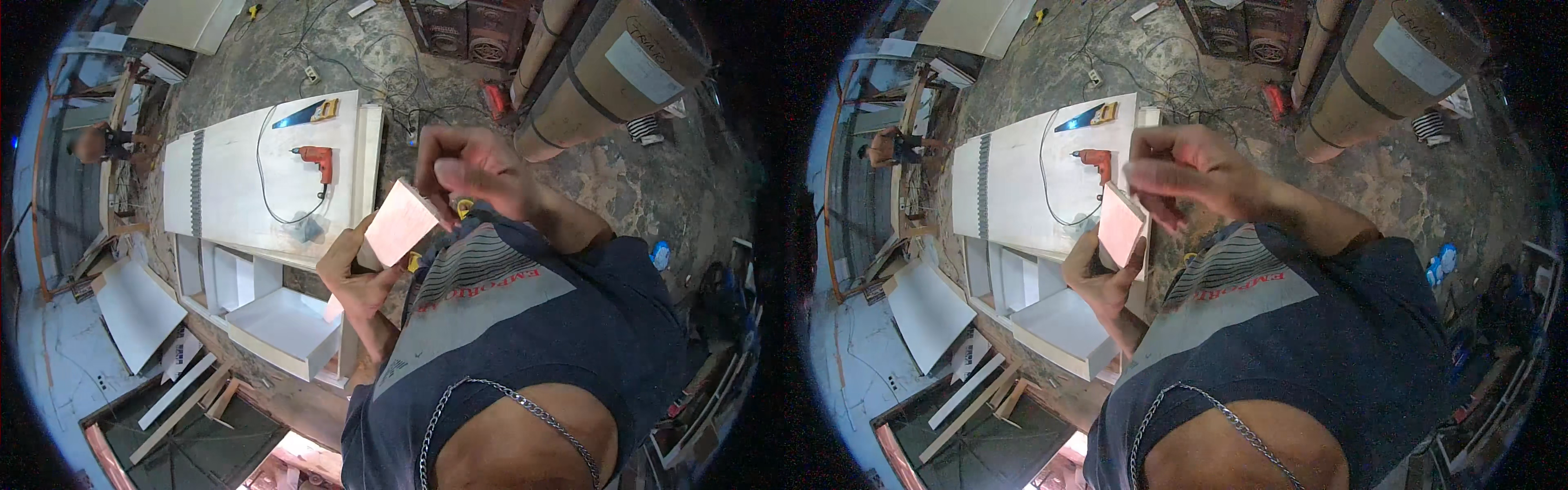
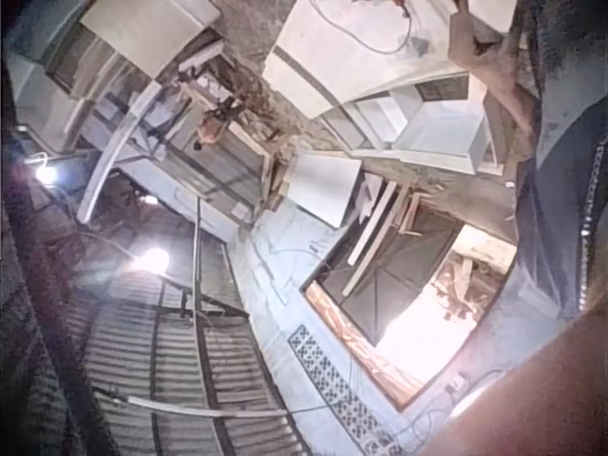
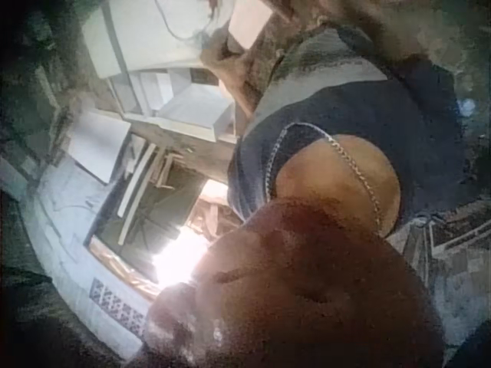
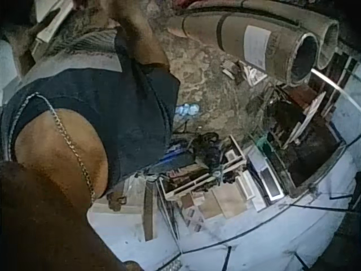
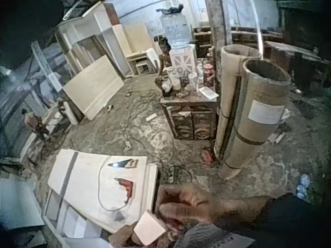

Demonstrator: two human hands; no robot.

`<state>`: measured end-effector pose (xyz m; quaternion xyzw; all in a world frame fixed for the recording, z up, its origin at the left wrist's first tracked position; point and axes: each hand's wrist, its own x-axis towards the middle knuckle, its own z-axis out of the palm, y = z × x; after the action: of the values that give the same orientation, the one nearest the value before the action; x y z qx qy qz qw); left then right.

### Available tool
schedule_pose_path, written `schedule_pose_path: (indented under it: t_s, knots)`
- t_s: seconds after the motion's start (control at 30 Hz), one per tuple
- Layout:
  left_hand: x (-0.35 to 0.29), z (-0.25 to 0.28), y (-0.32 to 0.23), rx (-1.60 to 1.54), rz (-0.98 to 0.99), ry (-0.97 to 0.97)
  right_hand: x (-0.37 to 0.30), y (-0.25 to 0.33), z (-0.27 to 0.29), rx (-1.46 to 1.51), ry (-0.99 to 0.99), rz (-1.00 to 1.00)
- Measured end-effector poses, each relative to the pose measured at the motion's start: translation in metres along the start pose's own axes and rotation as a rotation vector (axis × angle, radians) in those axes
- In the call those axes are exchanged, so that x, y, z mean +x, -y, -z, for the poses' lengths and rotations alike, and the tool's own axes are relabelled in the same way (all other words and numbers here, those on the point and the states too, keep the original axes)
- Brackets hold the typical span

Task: The person drills a screw into a wooden panel, uses a hand saw to cut a piece of wood, and then fits a wooden board into a cabinet structure with a drill.

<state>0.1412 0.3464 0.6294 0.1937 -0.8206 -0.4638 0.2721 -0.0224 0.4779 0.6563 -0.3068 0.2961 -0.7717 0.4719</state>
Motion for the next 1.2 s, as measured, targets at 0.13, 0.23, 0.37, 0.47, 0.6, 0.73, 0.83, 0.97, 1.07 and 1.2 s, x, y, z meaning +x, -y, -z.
schedule_pose_path:
  t_s: [0.13,0.23,0.37,0.47,0.6,0.73,0.83,0.97,1.07,1.2]
  knots:
    - [-0.002,0.002,0.003,0.053,-0.006,-0.014,0.0,0.001,-0.001,-0.392,0.204,-0.121]
    - [-0.002,0.009,0.004,0.041,0.035,0.032,-0.002,-0.005,-0.007,-0.234,0.16,-0.109]
    - [-0.004,0.005,0.002,-0.189,0.152,0.032,-0.002,-0.011,-0.016,-0.07,0.103,-0.13]
    - [-0.006,0.011,-0.006,-0.114,0.251,0.082,0.003,-0.022,-0.011,0.017,0.067,-0.106]
    - [-0.01,0.018,0.004,-0.268,0.264,0.201,0.017,-0.022,0.001,-0.278,0.057,0.085]
    - [-0.011,0.022,0.018,-0.568,0.282,0.372,0.032,-0.016,-0.008,-0.446,0.068,0.178]
    - [-0.009,0.019,0.01,-0.663,0.286,0.378,0.036,-0.014,-0.01,-0.528,0.159,0.231]
    - [-0.008,0.018,0.012,-0.74,0.309,0.407,0.04,-0.011,-0.017,-0.597,0.162,0.273]
    - [-0.005,0.017,0.013,-0.764,0.331,0.41,0.042,-0.013,-0.016,-0.547,0.114,0.28]
    - [-0.016,0.016,0.055,-0.582,0.224,0.361,0.048,-0.007,-0.019,-0.573,0.028,0.135]
